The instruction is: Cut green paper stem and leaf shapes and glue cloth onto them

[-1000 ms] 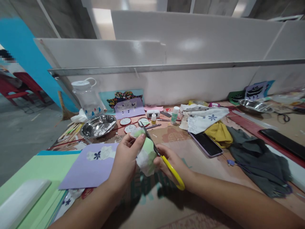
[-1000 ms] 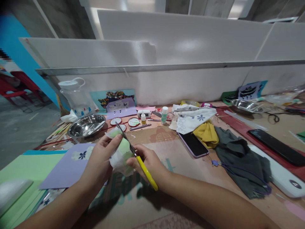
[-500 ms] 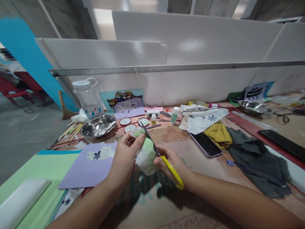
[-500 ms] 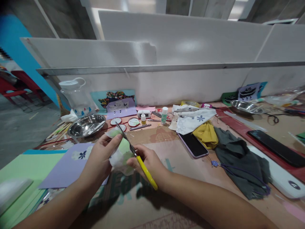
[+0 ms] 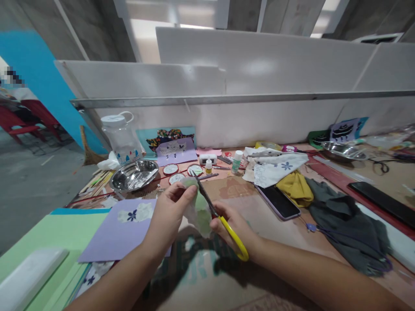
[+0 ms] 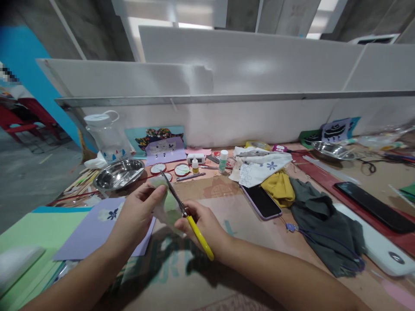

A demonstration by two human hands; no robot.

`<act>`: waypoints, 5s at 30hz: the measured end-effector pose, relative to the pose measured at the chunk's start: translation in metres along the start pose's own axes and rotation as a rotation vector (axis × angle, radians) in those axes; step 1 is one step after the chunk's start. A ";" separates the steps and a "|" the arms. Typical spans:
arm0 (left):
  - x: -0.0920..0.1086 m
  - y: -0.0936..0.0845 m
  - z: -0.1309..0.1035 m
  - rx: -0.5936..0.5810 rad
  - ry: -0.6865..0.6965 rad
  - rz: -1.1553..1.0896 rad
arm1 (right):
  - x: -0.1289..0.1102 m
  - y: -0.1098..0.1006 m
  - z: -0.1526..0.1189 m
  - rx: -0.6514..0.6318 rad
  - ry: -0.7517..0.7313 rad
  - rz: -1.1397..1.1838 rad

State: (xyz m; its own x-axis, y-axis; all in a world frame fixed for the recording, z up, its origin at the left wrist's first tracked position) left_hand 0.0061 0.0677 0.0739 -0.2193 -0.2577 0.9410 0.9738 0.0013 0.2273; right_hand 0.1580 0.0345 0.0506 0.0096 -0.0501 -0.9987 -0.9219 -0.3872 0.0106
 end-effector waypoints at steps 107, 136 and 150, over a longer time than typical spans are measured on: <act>0.016 0.003 -0.015 -0.041 0.088 0.017 | -0.008 0.006 -0.012 -0.067 -0.084 0.052; 0.028 0.009 -0.010 -0.058 0.039 -0.029 | 0.003 0.001 -0.005 -0.039 -0.040 0.038; 0.042 -0.010 0.002 -0.099 0.156 0.171 | -0.007 0.004 -0.013 -0.067 -0.051 -0.057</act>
State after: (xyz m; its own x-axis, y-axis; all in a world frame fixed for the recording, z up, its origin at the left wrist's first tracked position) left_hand -0.0128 0.0585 0.1115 -0.0461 -0.4082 0.9117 0.9988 -0.0349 0.0349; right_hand 0.1591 0.0213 0.0578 0.0400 0.0202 -0.9990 -0.8923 -0.4492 -0.0448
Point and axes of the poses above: each hand's wrist, its own z-axis towards the middle knuckle, its own y-axis out of the palm, x = y × z, the point moved 5 cm from there along z, towards the middle knuckle, and after that the axes turned 10 degrees about y, right-handed, at the moved point
